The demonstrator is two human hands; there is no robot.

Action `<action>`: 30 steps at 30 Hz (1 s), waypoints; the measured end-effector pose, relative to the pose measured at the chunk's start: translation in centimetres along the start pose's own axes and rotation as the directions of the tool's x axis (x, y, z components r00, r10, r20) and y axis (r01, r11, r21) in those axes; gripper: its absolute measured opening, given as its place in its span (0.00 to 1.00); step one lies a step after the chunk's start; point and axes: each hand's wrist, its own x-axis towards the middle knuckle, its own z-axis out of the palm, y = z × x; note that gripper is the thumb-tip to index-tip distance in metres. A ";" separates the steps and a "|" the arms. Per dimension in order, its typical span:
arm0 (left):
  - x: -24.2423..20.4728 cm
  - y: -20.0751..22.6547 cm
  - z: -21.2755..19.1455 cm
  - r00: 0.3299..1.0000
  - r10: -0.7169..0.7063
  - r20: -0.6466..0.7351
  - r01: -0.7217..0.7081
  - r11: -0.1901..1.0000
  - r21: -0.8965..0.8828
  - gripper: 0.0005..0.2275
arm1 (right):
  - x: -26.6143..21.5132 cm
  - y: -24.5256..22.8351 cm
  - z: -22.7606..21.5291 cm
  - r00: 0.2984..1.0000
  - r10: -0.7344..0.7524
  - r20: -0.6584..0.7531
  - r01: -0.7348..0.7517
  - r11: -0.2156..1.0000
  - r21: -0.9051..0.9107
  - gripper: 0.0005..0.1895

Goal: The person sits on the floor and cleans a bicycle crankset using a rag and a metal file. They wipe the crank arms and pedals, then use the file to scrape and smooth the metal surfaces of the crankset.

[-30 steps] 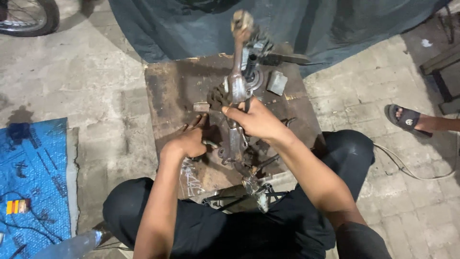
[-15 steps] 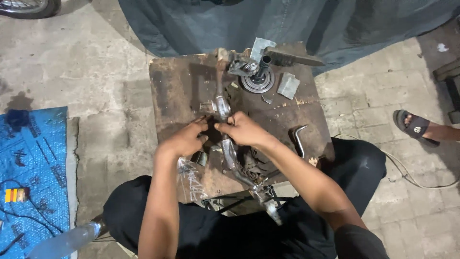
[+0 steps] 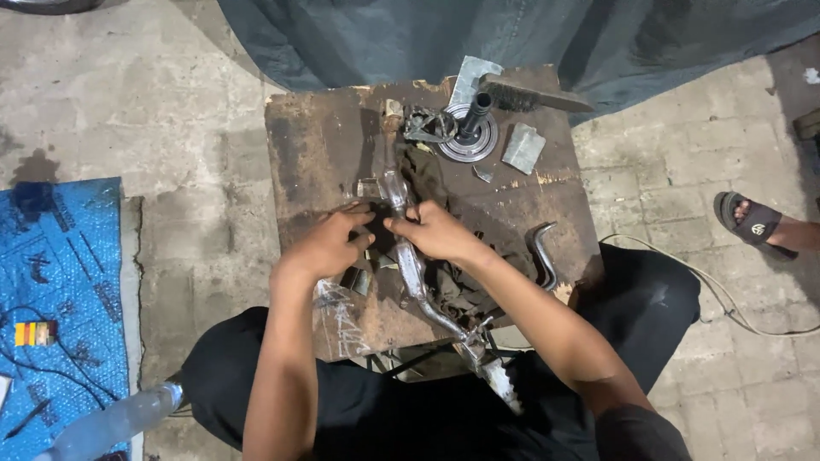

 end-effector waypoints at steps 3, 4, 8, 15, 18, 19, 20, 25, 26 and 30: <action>-0.1 1.0 -0.4 0.999 -0.037 -0.029 0.038 0.999 0.010 0.20 | 0.7 1.0 0.3 0.999 -0.031 -0.019 0.031 0.999 -0.019 0.23; -0.1 1.1 -0.5 0.999 -0.037 -0.029 0.037 0.999 0.011 0.20 | 0.6 1.1 0.1 0.999 -0.032 -0.020 0.031 0.999 -0.018 0.23; -0.1 1.8 -0.7 0.998 -0.025 -0.057 0.025 1.000 -0.003 0.20 | 0.0 1.6 -2.3 0.985 -0.166 -0.049 0.155 0.973 -0.173 0.23; -1.2 5.3 -2.4 0.873 -0.099 -0.478 0.113 0.994 0.001 0.20 | 1.4 7.5 -14.5 0.728 -0.454 -0.514 0.101 0.812 -0.575 0.13; 1.1 0.8 -1.1 0.802 -0.140 -0.581 0.191 0.981 0.027 0.27 | 0.2 9.8 -18.2 0.621 -0.425 -0.659 -0.184 0.738 -0.649 0.20; 1.2 0.7 -1.0 0.802 -0.139 -0.581 0.190 0.982 0.026 0.27 | 1.0 11.4 -19.3 0.621 -0.425 -0.659 -0.185 0.737 -0.650 0.20; 1.3 0.6 -1.0 0.803 -0.231 -0.549 0.265 0.964 -0.019 0.29 | 1.9 13.1 -20.4 0.612 -0.369 -0.699 -0.288 0.720 -0.632 0.22; 2.0 0.2 -0.7 0.765 -0.377 -0.523 0.361 0.922 -0.136 0.39 | 2.4 14.3 -20.4 0.604 -0.284 -0.744 -0.351 0.744 -0.569 0.27; 1.9 0.2 -0.8 0.764 -0.402 -0.504 0.382 0.912 -0.148 0.40 | 2.4 14.0 -20.3 0.606 -0.277 -0.745 -0.365 0.736 -0.571 0.27; 3.7 -2.6 0.1 0.755 -0.480 -0.447 0.439 0.876 -0.199 0.44 | 3.9 15.4 -20.9 0.618 -0.264 -0.740 -0.452 0.651 -0.610 0.25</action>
